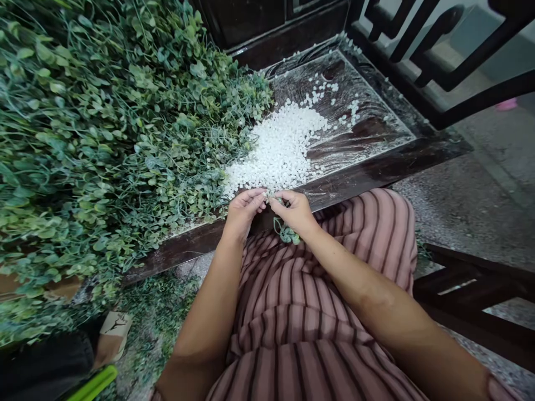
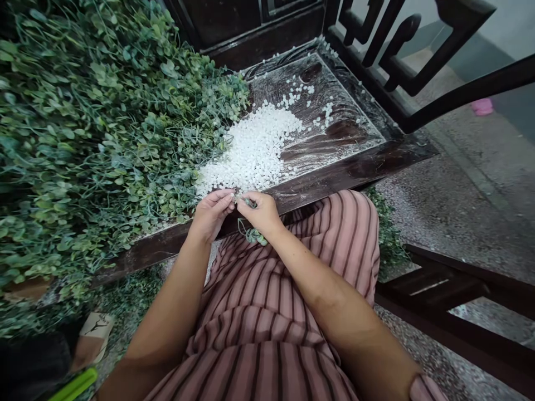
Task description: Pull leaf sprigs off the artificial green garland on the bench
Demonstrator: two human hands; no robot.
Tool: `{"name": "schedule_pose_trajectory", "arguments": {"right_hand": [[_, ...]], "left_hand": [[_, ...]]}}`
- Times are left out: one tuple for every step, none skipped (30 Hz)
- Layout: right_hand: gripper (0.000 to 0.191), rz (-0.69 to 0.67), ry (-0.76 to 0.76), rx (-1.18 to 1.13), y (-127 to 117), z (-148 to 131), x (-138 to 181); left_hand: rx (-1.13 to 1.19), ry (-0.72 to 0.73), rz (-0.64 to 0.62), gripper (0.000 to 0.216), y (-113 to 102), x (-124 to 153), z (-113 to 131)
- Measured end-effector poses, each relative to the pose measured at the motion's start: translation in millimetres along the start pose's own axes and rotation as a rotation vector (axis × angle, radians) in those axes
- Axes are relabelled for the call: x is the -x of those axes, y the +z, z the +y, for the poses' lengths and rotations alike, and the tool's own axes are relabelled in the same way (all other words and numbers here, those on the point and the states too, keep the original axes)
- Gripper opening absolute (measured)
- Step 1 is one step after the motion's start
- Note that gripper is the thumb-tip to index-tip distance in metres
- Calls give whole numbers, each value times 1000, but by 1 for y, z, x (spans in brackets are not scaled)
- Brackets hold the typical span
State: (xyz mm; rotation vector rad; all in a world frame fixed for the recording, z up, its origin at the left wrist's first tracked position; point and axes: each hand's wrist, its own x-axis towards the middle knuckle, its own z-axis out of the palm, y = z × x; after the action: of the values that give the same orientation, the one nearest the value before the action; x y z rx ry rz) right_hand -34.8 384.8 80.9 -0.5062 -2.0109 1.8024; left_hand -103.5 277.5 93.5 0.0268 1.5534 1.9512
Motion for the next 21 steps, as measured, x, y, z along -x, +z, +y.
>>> {"name": "schedule_pose_trajectory", "arguments": {"right_hand": [[16, 6, -1, -1, 0, 0, 0], [15, 11, -2, 1, 1, 0, 0], [15, 15, 0, 4, 1, 0, 1], [15, 19, 4, 6, 1, 0, 1], [15, 22, 13, 4, 1, 0, 1], [16, 20, 27, -1, 1, 0, 1], [16, 17, 44, -10, 1, 0, 1], [16, 12, 64, -21, 1, 0, 0], [16, 5, 83, -33, 1, 1, 0], [16, -2, 100, -42, 1, 1, 0], [16, -5, 113, -52, 1, 1, -1], [17, -5, 124, -62, 1, 1, -1], [17, -5, 136, -78, 1, 1, -2], [19, -3, 148, -100, 0, 1, -2], [21, 0, 161, -130, -1, 1, -2], [23, 4, 174, -167, -3, 1, -3], [26, 6, 186, -206, -5, 1, -4], [29, 6, 197, -243, -7, 2, -4], [32, 6, 205, -274, -9, 3, -5], [34, 4, 211, -297, -11, 3, -6], [35, 4, 215, -312, -13, 4, -7]], "left_hand": [[-8, -2, 1, 26, 0, 0, 0], [-14, -1, 3, 26, 0, 0, -1], [-18, 1, 6, 25, 1, 0, -1], [-22, 1, 8, 25, 1, 0, -1], [-28, -1, 10, 24, 1, 0, -1], [-35, -4, 12, 23, 1, 0, -1], [-45, -8, 15, 23, 1, 0, -1], [-55, -13, 19, 22, 2, -1, -1], [-64, -16, 22, 22, 2, -1, 0], [-73, -20, 24, 23, 3, -2, 0], [-83, -21, 28, 23, 3, -2, 0], [-98, -18, 35, 23, 4, -3, -1], [-125, -8, 50, 22, 4, -4, -1], [-170, 11, 75, 20, 4, -4, -2], [-236, 46, 109, 17, 3, -5, -2], [-328, 101, 146, 14, 2, -5, -3], [-440, 173, 177, 10, 1, -6, -3], [-567, 251, 197, 9, -1, -6, -4], [-697, 325, 203, 10, -2, -6, -4], [-820, 384, 195, 12, -4, -6, -4], [-930, 422, 179, 14, -5, -6, -4]]}}
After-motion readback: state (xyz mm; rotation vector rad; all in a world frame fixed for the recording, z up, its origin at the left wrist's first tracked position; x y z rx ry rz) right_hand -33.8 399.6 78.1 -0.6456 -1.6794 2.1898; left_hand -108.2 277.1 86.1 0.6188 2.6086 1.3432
